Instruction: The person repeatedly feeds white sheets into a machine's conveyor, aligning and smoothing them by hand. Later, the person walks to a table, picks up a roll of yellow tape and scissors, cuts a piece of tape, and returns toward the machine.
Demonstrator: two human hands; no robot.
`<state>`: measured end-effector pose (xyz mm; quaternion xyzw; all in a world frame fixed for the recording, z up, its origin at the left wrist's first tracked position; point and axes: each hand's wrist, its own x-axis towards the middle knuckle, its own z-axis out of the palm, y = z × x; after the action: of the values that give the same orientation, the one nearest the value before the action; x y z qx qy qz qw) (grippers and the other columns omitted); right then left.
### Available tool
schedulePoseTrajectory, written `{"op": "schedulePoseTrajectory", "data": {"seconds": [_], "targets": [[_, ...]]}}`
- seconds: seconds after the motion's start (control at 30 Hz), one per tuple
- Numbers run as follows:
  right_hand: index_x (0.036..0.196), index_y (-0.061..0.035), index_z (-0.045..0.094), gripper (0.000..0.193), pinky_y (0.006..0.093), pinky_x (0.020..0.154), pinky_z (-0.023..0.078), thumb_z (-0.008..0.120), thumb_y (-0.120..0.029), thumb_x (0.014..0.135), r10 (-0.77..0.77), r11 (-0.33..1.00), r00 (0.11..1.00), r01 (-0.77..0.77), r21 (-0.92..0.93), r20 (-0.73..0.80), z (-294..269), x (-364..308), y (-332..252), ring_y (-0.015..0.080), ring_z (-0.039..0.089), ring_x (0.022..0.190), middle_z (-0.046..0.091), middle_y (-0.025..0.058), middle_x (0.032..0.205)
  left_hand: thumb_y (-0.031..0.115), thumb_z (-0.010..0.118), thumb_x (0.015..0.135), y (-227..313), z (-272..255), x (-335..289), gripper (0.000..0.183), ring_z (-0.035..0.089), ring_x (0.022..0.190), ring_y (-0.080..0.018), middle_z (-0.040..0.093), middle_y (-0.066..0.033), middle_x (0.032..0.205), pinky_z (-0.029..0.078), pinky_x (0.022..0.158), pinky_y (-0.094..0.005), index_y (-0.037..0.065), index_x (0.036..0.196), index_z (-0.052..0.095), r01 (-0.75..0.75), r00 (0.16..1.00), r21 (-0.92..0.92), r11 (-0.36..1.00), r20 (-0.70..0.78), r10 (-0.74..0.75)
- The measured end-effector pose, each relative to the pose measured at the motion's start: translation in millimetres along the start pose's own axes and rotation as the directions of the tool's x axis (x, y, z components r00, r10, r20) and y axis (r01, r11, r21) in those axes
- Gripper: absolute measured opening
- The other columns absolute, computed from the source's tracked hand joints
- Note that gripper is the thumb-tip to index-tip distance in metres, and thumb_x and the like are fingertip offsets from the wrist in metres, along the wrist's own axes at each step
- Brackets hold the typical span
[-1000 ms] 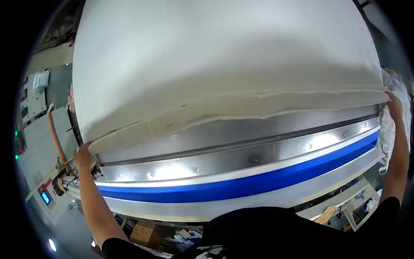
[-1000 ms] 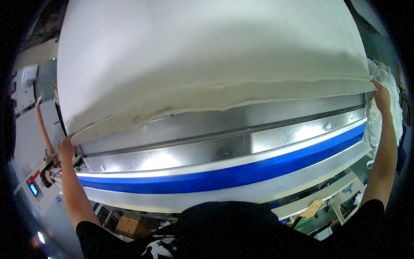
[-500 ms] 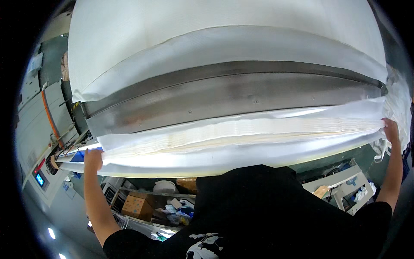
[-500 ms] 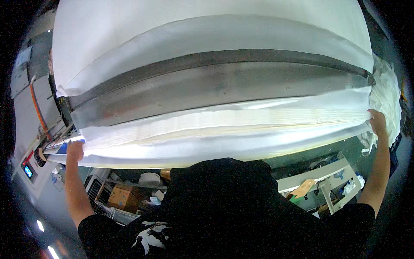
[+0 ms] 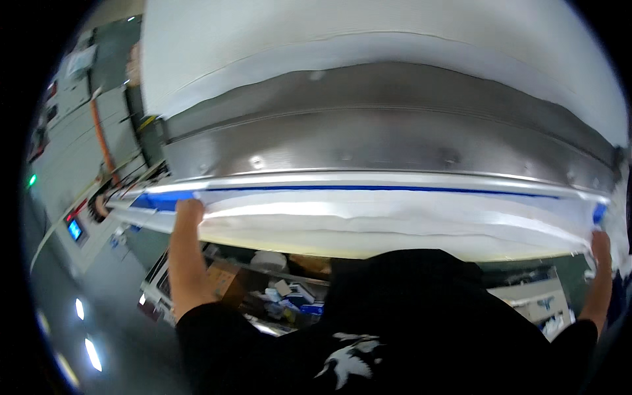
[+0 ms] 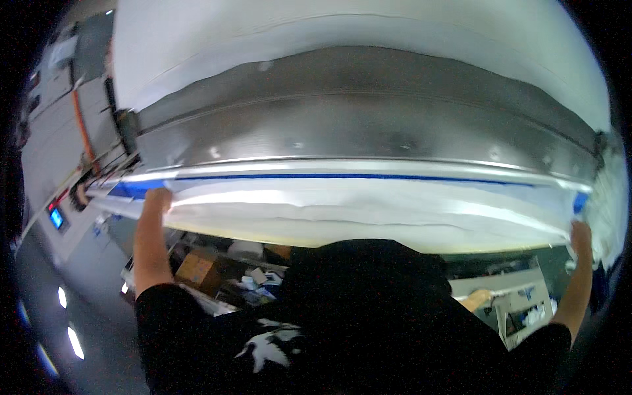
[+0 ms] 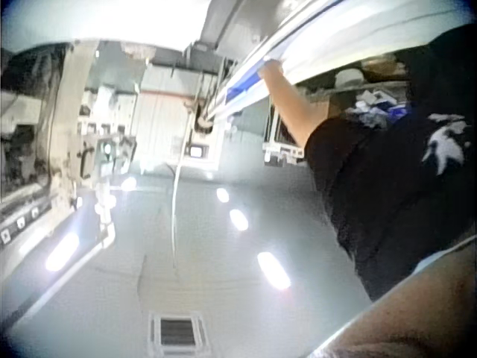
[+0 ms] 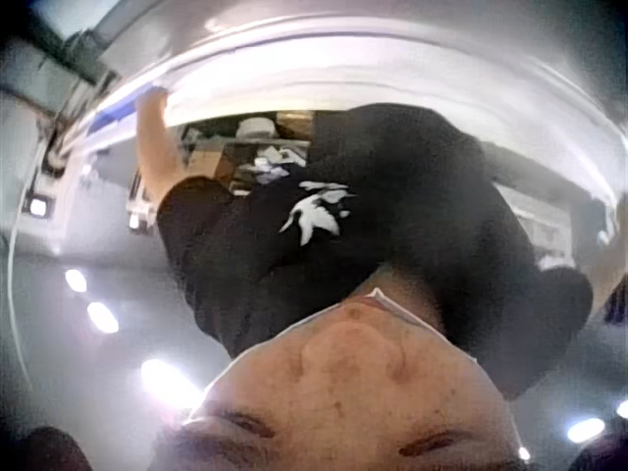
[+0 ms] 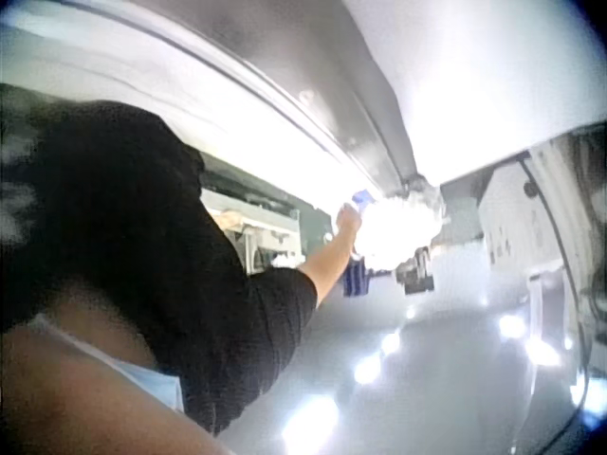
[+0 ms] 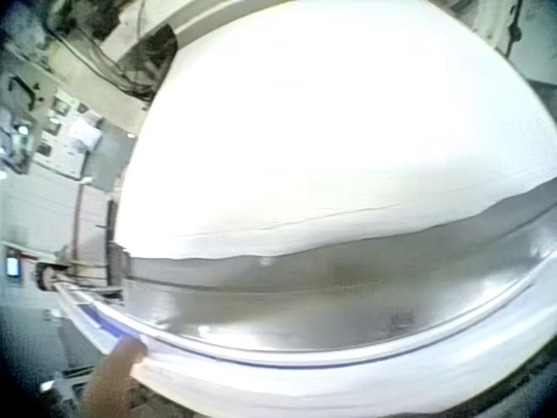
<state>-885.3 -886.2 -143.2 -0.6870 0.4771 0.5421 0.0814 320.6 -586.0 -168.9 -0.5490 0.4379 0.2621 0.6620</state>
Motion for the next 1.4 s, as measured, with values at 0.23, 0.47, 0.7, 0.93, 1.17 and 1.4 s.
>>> {"op": "schedulePoseTrajectory", "data": {"seconds": [0.23, 0.47, 0.7, 0.93, 1.17, 1.4], "targets": [[0.088, -0.0035, 0.061, 0.015, 0.0476, 0.082, 0.044, 0.051, -0.007, 0.077, -0.084, 0.996, 0.989, 0.078, -0.049, -0.121, 36, 26, 9, 0.0375, 0.056, 0.090, 0.060, 0.0186, 0.088, 0.020, 0.051, 0.088, -29, 0, 0, 0.025, 0.065, 0.097, -0.0313, 0.068, -0.0113, 0.106, 0.051, 0.079, -0.0426, 0.011, 0.107, 0.065, 0.471, 0.754, -0.507, 0.722, -0.193, -0.627], [0.101, -0.0020, 0.062, 0.036, 0.0450, 0.084, 0.048, 0.062, -0.018, 0.069, -0.124, 0.845, 0.979, 0.017, 0.534, 0.164, -91, -13, -116, 0.0377, 0.060, 0.097, 0.064, 0.0208, 0.102, 0.020, 0.048, 0.089, 16, -69, -25, 0.031, 0.060, 0.098, -0.0359, 0.063, -0.0134, 0.112, 0.049, 0.081, -0.0439, 0.010, 0.116, 0.060, 0.074, 0.657, -0.694, 0.716, -0.506, -0.559], [0.107, -0.0072, 0.059, 0.048, 0.0392, 0.074, 0.051, 0.074, -0.026, 0.065, 0.027, 0.859, 0.998, 0.009, 0.512, -0.062, -160, -12, -165, 0.0317, 0.065, 0.086, 0.068, 0.0126, 0.090, 0.024, 0.049, 0.091, 61, -107, -69, 0.030, 0.064, 0.092, -0.0348, 0.065, -0.0130, 0.109, 0.051, 0.077, -0.0434, 0.011, 0.114, 0.064, 0.016, 0.627, -0.717, 0.697, -0.536, -0.566], [0.090, -0.0064, 0.060, 0.019, 0.0475, 0.073, 0.050, 0.059, -0.022, 0.079, 0.003, 0.898, 0.951, 0.133, 0.419, -0.309, -182, -14, -214, 0.0384, 0.061, 0.082, 0.064, 0.0154, 0.091, 0.019, 0.058, 0.086, 32, -61, -18, 0.038, 0.054, 0.113, -0.0330, 0.059, -0.0148, 0.121, 0.043, 0.094, -0.0419, 0.005, 0.122, 0.057, -0.162, 0.373, -0.768, 0.619, -0.629, -0.682], [0.093, -0.0051, 0.060, 0.016, 0.0395, 0.065, 0.048, 0.064, -0.015, 0.081, -0.193, 0.715, 0.725, 0.565, 0.411, -0.661, -381, -37, -364, 0.0308, 0.062, 0.072, 0.063, 0.0141, 0.079, 0.031, 0.051, 0.092, 64, -131, 21, 0.038, 0.048, 0.118, -0.0293, 0.054, -0.0122, 0.125, 0.031, 0.104, -0.0485, 0.008, 0.122, 0.053, -0.335, 0.018, -0.688, 0.644, -0.688, -0.725], [0.091, -0.0074, 0.062, 0.018, 0.0418, 0.067, 0.048, 0.058, -0.024, 0.085, -0.488, 0.460, 0.362, 0.880, 0.118, -0.795, -611, -76, -583, 0.0316, 0.061, 0.073, 0.063, 0.0128, 0.080, 0.027, 0.053, 0.086, 56, -151, -31, 0.037, 0.046, 0.121, -0.0300, 0.052, -0.0126, 0.124, 0.028, 0.107, -0.0487, 0.007, 0.118, 0.055, -0.515, 0.075, -0.741, 0.432, -0.541, -0.838]]}}
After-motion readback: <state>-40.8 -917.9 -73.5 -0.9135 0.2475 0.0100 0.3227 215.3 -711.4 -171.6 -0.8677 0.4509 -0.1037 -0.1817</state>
